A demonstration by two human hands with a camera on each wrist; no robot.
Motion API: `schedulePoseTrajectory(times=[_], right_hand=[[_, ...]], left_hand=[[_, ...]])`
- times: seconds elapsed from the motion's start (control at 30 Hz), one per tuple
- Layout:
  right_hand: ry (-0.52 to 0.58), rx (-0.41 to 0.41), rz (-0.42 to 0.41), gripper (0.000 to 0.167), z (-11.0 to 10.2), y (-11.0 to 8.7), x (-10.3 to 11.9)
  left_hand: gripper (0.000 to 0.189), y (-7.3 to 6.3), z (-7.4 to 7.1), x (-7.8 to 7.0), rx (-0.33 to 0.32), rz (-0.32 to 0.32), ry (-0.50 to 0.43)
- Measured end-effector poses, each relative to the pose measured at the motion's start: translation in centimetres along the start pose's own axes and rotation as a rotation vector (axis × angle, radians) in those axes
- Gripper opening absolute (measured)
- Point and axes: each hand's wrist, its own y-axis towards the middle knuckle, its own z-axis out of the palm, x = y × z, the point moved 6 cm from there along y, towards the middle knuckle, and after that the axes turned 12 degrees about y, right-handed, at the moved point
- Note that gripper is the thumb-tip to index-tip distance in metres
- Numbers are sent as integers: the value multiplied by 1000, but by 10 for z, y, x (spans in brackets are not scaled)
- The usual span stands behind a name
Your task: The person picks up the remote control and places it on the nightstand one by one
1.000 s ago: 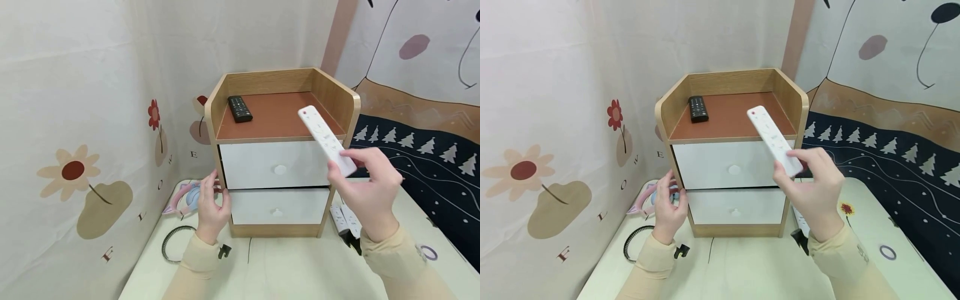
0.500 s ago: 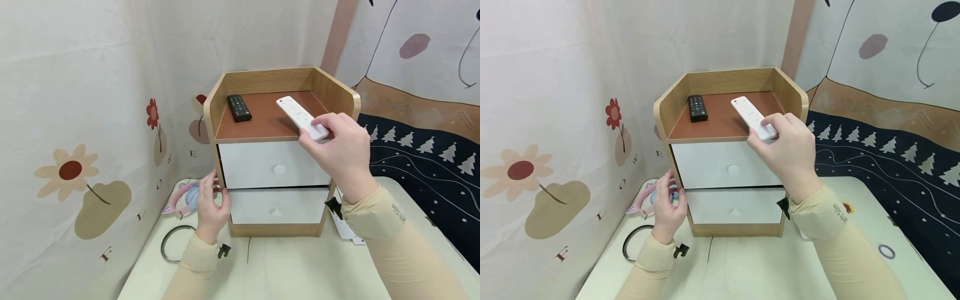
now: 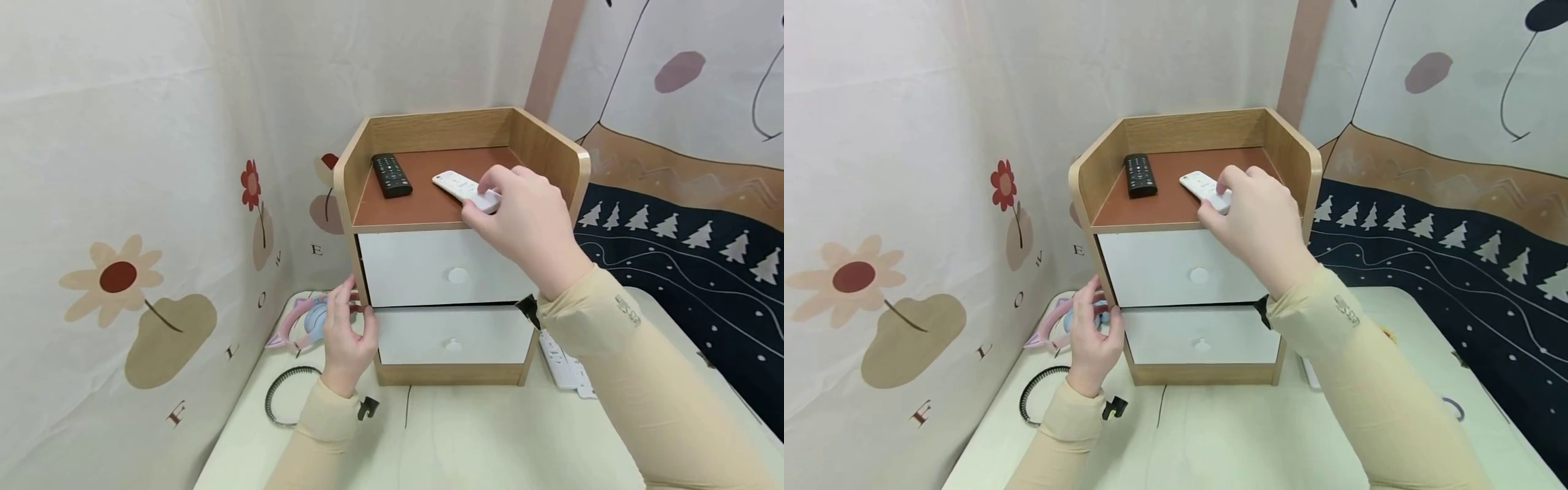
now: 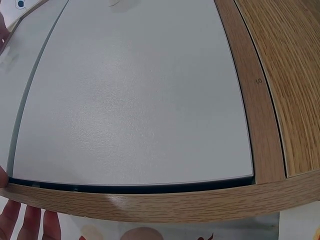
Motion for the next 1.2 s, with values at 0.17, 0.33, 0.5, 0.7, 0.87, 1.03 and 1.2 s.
schedulePoseTrajectory(times=[0.17,0.33,0.5,0.7,0.87,1.03,1.2], right_hand=[[-23,134,22,29,10,24,2],[-48,217,41,32,20,42,-1],[-44,241,37,33,28,48,-3],[-53,272,40,33,32,50,-2],[-87,307,36,34,38,58,3],[-119,316,30,35,46,68,5],[-130,318,55,38,50,73,4]], left_hand=[[66,0,0,0,-6,-7,-3],[66,-3,2,-1,2,-6,1],[67,-4,3,-1,3,-10,-3],[66,-1,2,-1,4,-4,-7],[67,0,2,-1,2,1,-9],[67,0,3,-2,6,4,-1],[67,0,4,-3,20,-2,-10]])
